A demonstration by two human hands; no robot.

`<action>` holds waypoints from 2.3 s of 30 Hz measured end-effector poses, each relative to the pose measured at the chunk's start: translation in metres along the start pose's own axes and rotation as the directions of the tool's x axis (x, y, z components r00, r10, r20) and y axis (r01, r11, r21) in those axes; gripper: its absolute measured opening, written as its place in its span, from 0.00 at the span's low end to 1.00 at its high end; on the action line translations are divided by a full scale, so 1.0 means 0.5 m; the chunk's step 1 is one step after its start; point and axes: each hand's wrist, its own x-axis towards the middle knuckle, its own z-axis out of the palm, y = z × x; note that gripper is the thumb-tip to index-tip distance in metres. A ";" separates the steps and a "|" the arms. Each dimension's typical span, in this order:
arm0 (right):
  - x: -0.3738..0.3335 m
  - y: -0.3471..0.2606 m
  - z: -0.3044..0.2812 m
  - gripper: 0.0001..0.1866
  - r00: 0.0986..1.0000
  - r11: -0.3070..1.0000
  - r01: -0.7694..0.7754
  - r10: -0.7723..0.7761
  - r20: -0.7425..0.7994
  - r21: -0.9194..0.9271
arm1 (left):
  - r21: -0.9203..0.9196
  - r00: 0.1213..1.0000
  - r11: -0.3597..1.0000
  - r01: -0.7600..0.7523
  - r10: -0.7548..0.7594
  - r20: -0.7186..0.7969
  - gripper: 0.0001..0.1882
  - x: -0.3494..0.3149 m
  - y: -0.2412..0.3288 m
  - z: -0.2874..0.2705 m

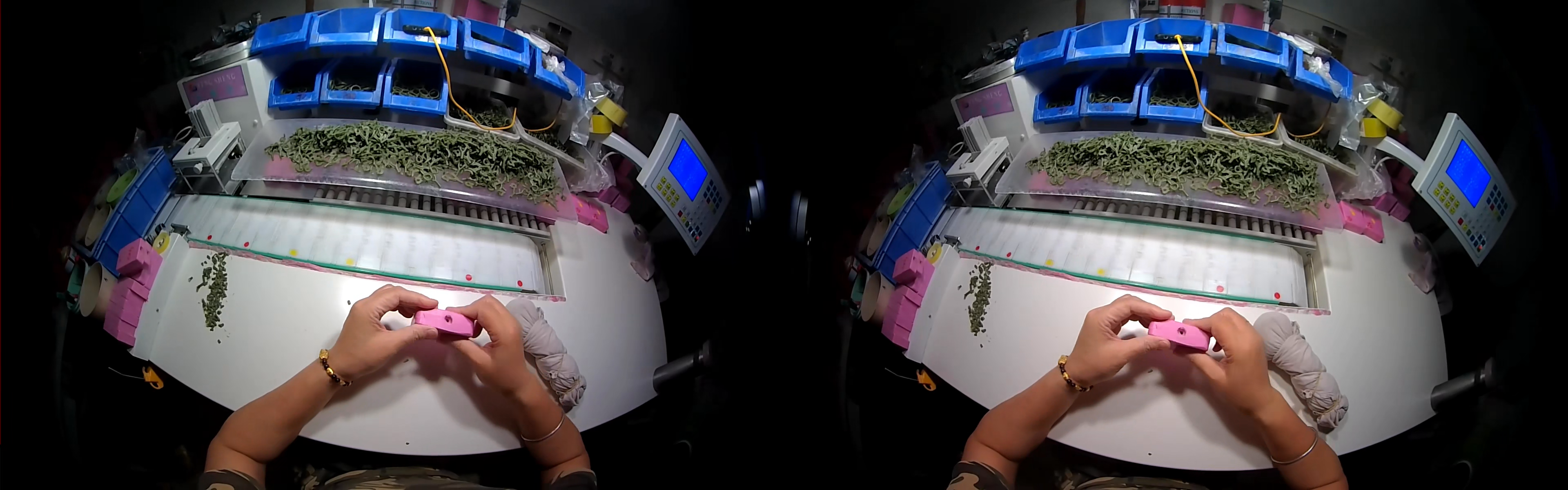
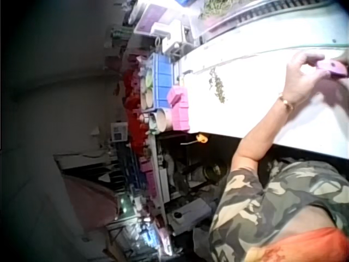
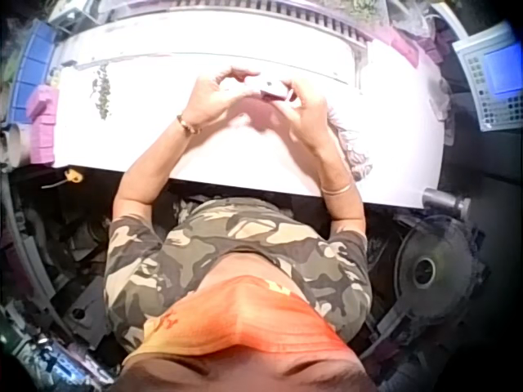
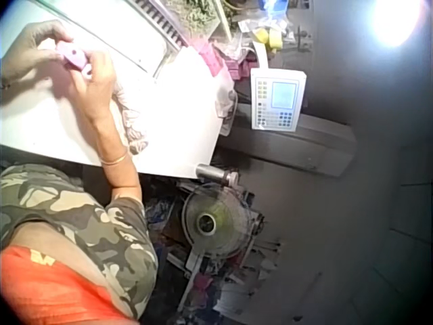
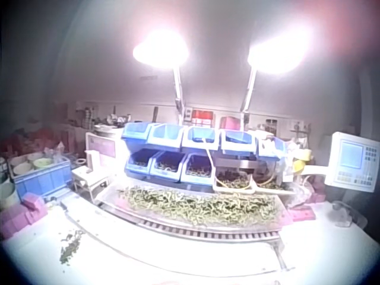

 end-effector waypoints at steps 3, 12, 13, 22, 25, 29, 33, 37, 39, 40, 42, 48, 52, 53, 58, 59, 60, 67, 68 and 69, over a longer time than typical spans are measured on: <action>-0.003 -0.011 0.003 0.18 0.994 0.980 0.084 -0.094 -0.048 -0.182 | -0.080 1.000 0.997 -0.005 0.004 -0.009 0.18 -0.003 -0.006 0.002; -0.006 0.013 0.001 0.12 0.975 0.912 -0.214 0.220 0.021 0.350 | -0.291 0.951 0.907 0.304 -0.269 0.153 0.19 0.007 0.005 0.001; -0.004 0.010 -0.003 0.13 0.961 0.819 -0.264 0.269 0.067 0.509 | -0.291 0.951 0.907 0.304 -0.270 0.153 0.19 0.006 0.005 0.002; 0.005 -0.003 -0.001 0.19 0.904 0.582 -0.422 0.330 0.273 0.695 | -0.480 0.949 0.823 0.304 -0.305 0.079 0.17 0.007 0.018 0.003; -0.001 0.010 0.007 0.18 0.903 0.596 -0.428 0.320 0.288 0.680 | -0.543 0.936 0.776 0.320 -0.346 0.057 0.21 0.008 0.010 0.006; -0.001 0.035 0.007 0.14 0.864 0.561 -0.477 0.442 0.243 0.676 | -0.325 0.970 0.933 0.156 -0.208 -0.130 0.20 0.003 -0.008 0.020; 0.003 0.021 0.013 0.12 0.840 0.401 -0.427 0.507 0.191 0.811 | 0.461 0.981 0.877 -0.137 0.184 -0.058 0.29 -0.009 0.002 0.034; -0.008 0.012 0.026 0.14 0.923 0.746 -0.364 0.371 0.105 0.558 | 0.347 0.982 0.929 -0.131 0.170 -0.083 0.32 -0.013 -0.016 0.056; -0.007 -0.015 0.030 0.17 0.982 0.919 -0.149 0.180 -0.053 0.364 | 0.277 0.983 0.951 -0.136 0.165 -0.085 0.31 -0.015 -0.022 0.053; -0.006 -0.015 0.028 0.20 0.989 0.937 -0.121 0.142 -0.041 0.328 | 0.205 0.983 0.968 -0.141 0.162 -0.086 0.31 -0.015 -0.025 0.051; -0.002 -0.022 0.027 0.22 0.989 0.935 -0.117 0.140 -0.044 0.335 | 0.052 0.988 0.993 -0.107 0.112 -0.102 0.30 -0.013 -0.035 0.060; -0.004 -0.027 0.020 0.29 0.983 0.925 -0.142 0.174 -0.060 0.352 | -0.120 0.998 0.992 0.039 -0.044 -0.036 0.29 -0.016 -0.039 0.063; -0.002 -0.013 0.002 0.29 0.979 0.884 -0.140 0.191 -0.072 0.447 | -0.531 0.951 0.789 0.309 -0.255 0.175 0.25 -0.011 0.011 0.048; -0.001 -0.008 -0.006 0.29 0.979 0.884 -0.140 0.192 -0.073 0.446 | -0.531 0.951 0.789 0.310 -0.254 0.177 0.25 -0.009 0.010 0.042; 0.007 0.005 -0.027 0.25 0.997 0.979 0.060 -0.052 -0.050 0.195 | -0.625 0.864 0.598 0.503 -0.317 0.392 0.20 -0.013 0.013 0.030; 0.007 0.004 -0.027 0.24 0.996 0.981 0.084 -0.078 -0.038 0.175 | -0.641 0.844 0.550 0.536 -0.340 0.415 0.21 -0.014 0.014 0.031; 0.006 0.006 -0.026 0.24 0.996 0.981 0.083 -0.078 -0.037 0.174 | -0.641 0.844 0.549 0.536 -0.340 0.415 0.21 -0.015 0.013 0.030; 0.001 0.009 -0.027 0.18 0.997 0.874 0.043 -0.009 -0.071 0.484 | -0.593 0.787 0.519 0.615 -0.367 0.496 0.24 -0.019 0.002 0.018; 0.000 0.008 -0.028 0.17 0.997 0.851 0.041 -0.005 -0.071 0.523 | -0.567 0.779 0.537 0.624 -0.376 0.502 0.28 -0.019 -0.002 0.016; -0.001 0.007 -0.031 0.17 0.997 0.852 0.040 -0.004 -0.071 0.521 | -0.568 0.778 0.536 0.625 -0.375 0.503 0.28 -0.018 -0.001 0.018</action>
